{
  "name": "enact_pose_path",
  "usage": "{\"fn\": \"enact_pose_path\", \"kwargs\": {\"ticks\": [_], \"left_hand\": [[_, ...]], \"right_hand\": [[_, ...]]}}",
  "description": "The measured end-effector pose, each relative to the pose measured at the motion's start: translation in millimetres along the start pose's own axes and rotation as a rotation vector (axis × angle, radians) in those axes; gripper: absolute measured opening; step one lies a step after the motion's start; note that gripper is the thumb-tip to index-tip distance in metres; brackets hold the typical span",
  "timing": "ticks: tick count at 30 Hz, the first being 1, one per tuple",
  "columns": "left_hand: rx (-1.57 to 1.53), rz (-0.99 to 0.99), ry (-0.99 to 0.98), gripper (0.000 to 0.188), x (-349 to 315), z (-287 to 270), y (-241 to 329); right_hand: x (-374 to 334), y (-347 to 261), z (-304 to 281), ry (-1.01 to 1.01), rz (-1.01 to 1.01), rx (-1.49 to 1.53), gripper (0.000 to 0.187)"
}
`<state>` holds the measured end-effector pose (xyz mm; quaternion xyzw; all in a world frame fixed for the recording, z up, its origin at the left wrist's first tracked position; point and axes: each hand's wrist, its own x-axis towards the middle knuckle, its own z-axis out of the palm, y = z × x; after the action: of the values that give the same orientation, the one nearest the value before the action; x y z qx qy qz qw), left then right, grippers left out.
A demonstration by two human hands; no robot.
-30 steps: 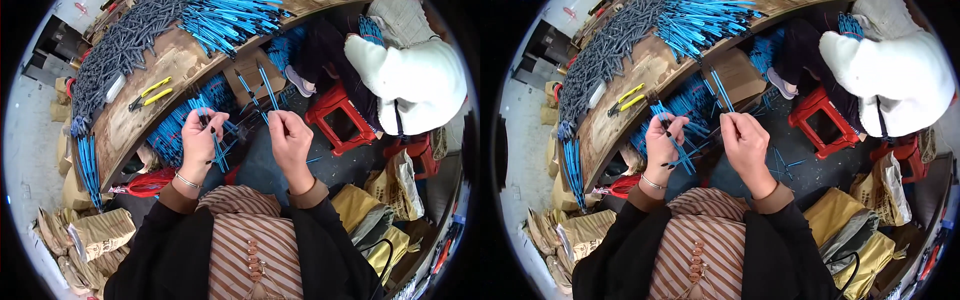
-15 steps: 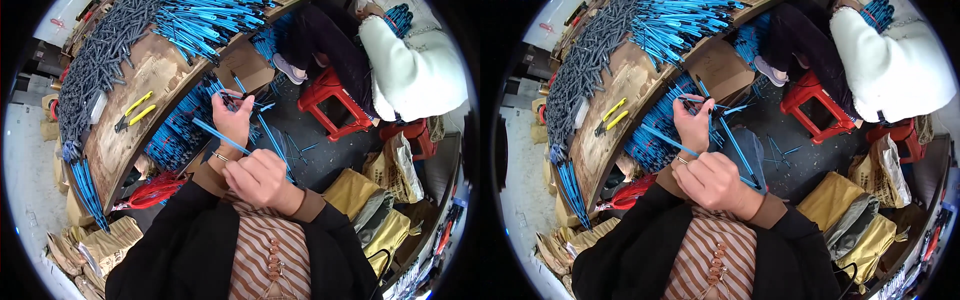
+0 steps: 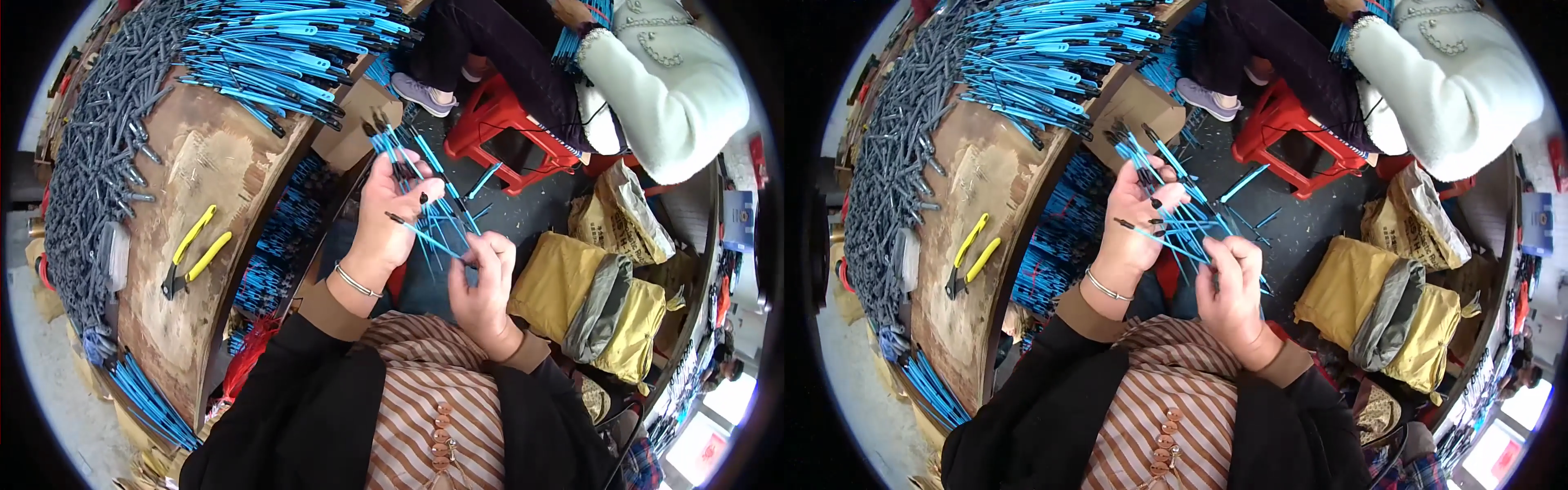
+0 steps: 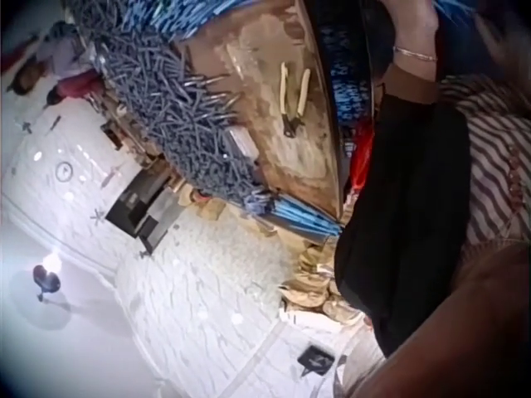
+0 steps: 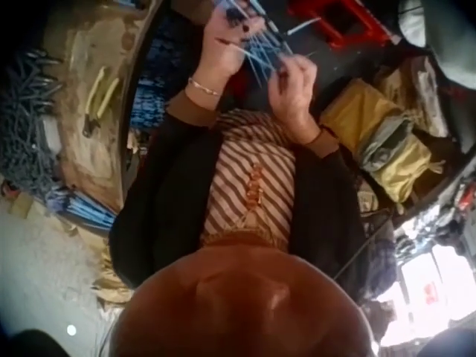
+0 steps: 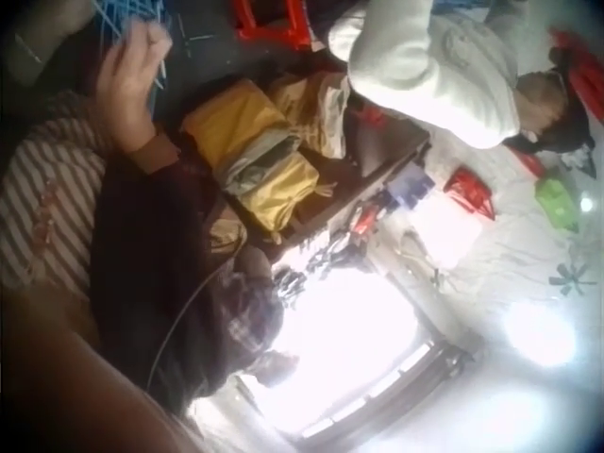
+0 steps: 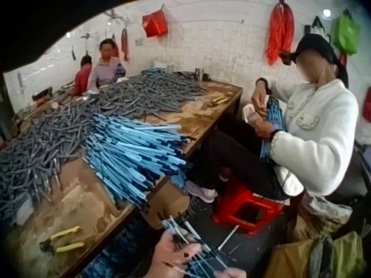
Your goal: Assembling blue pen components by attaching black tips and using pliers to trim or secure them.
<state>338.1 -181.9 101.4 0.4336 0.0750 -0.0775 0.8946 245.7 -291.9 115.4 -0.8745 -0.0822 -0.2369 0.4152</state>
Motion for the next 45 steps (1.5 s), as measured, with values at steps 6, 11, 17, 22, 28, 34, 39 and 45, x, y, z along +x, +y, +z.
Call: {"fn": "enact_pose_path", "kwargs": {"ticks": [6, 11, 17, 22, 28, 34, 39, 45], "left_hand": [[-0.014, -0.328, -0.329, 0.021, -10, -3, 14], [0.153, -0.355, -0.434, 0.016, -3, -6, 11], [0.006, -0.486, -0.441, 0.021, 8, -6, -20], [-0.291, -0.476, -0.481, 0.016, 27, -15, -58], [-0.037, -0.293, -0.404, 0.019, 55, -58, -115], [0.255, -0.314, -0.212, 0.019, 91, -112, -166], [0.310, -0.398, -0.077, 0.019, 99, -147, -202], [0.333, -0.523, -0.054, 0.020, 113, -172, -228]], "right_hand": [[-18, -2, -1, -0.071, -0.007, -0.158, 0.035], [-23, -6, 12, -0.001, 0.113, -0.083, 0.030], [-32, 14, 11, 0.055, 0.394, 0.032, 0.028], [-46, 50, 6, -0.164, 0.204, -0.049, 0.028], [-76, 132, -31, -0.182, 0.658, -0.083, 0.027], [-115, 294, -23, -0.212, 1.055, -0.082, 0.024], [-173, 391, 18, -0.088, 1.524, 0.069, 0.021], [-214, 443, 72, 0.012, 1.810, 0.228, 0.013]]}}
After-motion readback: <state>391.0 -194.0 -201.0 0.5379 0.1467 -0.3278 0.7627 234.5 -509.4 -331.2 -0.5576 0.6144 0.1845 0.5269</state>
